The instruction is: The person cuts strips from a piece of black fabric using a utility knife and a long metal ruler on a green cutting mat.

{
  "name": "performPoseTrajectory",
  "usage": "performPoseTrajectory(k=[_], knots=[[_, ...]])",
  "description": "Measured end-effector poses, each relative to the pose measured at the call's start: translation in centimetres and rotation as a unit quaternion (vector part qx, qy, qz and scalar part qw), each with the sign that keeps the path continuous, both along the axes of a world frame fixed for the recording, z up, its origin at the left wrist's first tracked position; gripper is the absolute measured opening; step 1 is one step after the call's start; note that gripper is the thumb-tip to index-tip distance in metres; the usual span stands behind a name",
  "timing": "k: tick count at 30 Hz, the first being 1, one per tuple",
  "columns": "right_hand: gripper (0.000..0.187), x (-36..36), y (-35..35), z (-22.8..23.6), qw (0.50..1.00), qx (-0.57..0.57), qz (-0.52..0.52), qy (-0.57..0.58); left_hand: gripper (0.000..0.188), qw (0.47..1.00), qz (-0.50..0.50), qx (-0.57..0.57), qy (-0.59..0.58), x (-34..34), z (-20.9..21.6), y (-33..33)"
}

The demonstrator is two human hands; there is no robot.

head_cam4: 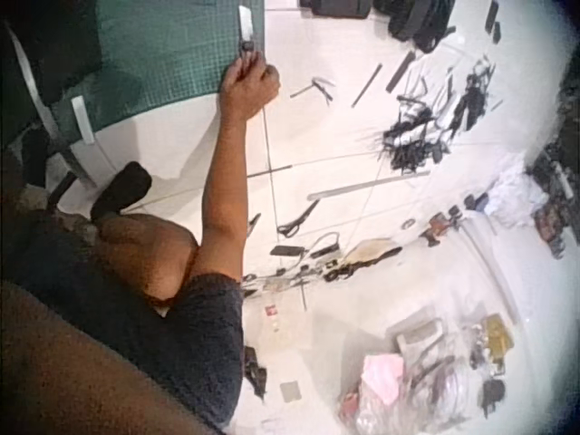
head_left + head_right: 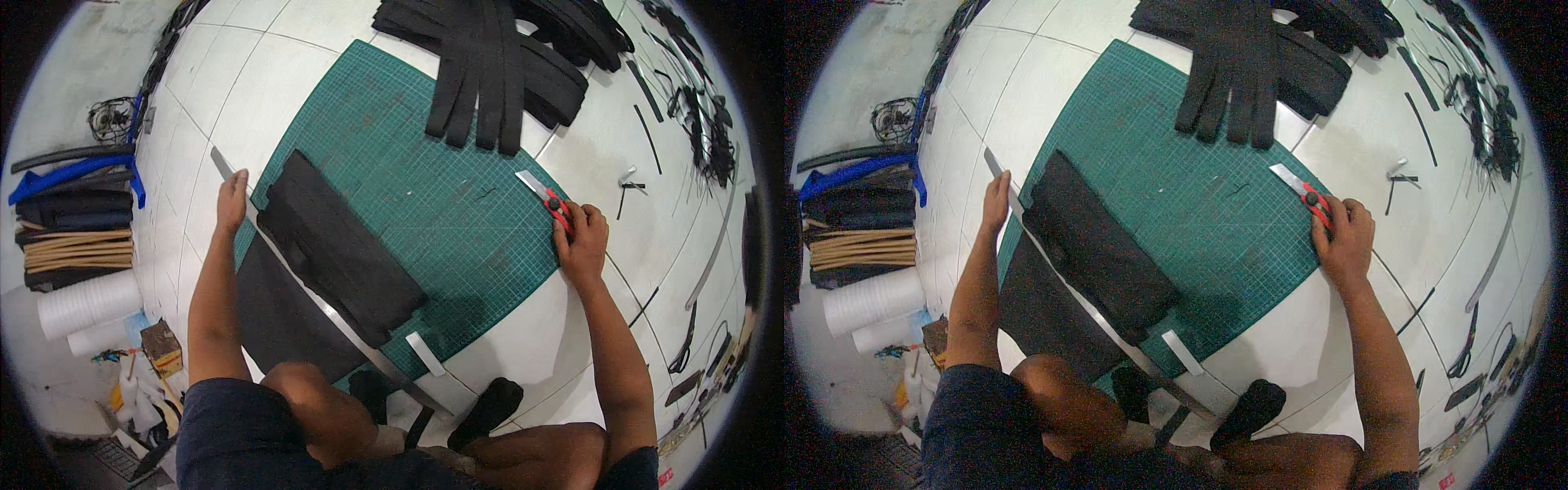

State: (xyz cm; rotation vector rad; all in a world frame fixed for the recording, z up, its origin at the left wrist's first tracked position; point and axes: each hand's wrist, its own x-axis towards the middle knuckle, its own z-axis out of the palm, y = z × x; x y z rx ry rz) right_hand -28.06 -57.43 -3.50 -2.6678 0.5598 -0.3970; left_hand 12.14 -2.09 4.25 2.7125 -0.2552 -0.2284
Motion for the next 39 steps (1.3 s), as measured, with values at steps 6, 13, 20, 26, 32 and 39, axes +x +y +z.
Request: performPoseTrajectory(k=[6, 13, 20, 26, 32, 39], knots=[[0.041, -0.2, 0.3, -0.6, 0.999, -0.024, 0.010, 0.019, 0.067, 0.998, 0.033, 0.050, -0.021, -2.9, -5.6, 1.4], [0.040, -0.3, -0.2, -0.5, 1.000, -0.020, 0.007, 0.009, 0.060, 0.996, 0.046, -0.043, -0.066, -6.7, -6.3, 1.9], [0.039, -0.2, 0.1, -0.6, 1.000, -0.010, 0.008, 0.011, 0.060, 0.985, 0.066, 0.065, -0.147, -6.8, -7.6, -0.9], [0.039, -0.1, 0.3, -0.8, 1.000, -0.017, 0.013, -0.007, 0.059, 0.981, 0.092, 0.040, -0.164, -6.2, -9.1, -1.1], [0.039, -0.5, -0.4, -0.7, 0.999, -0.041, 0.011, -0.002, 0.050, 0.987, 0.109, -0.046, -0.107, -6.7, -8.7, -2.7], [0.039, -0.2, 0.0, -0.8, 1.000, -0.003, 0.016, 0.019, 0.044, 0.980, 0.099, -0.051, -0.167, -7.1, -6.8, 0.0]])
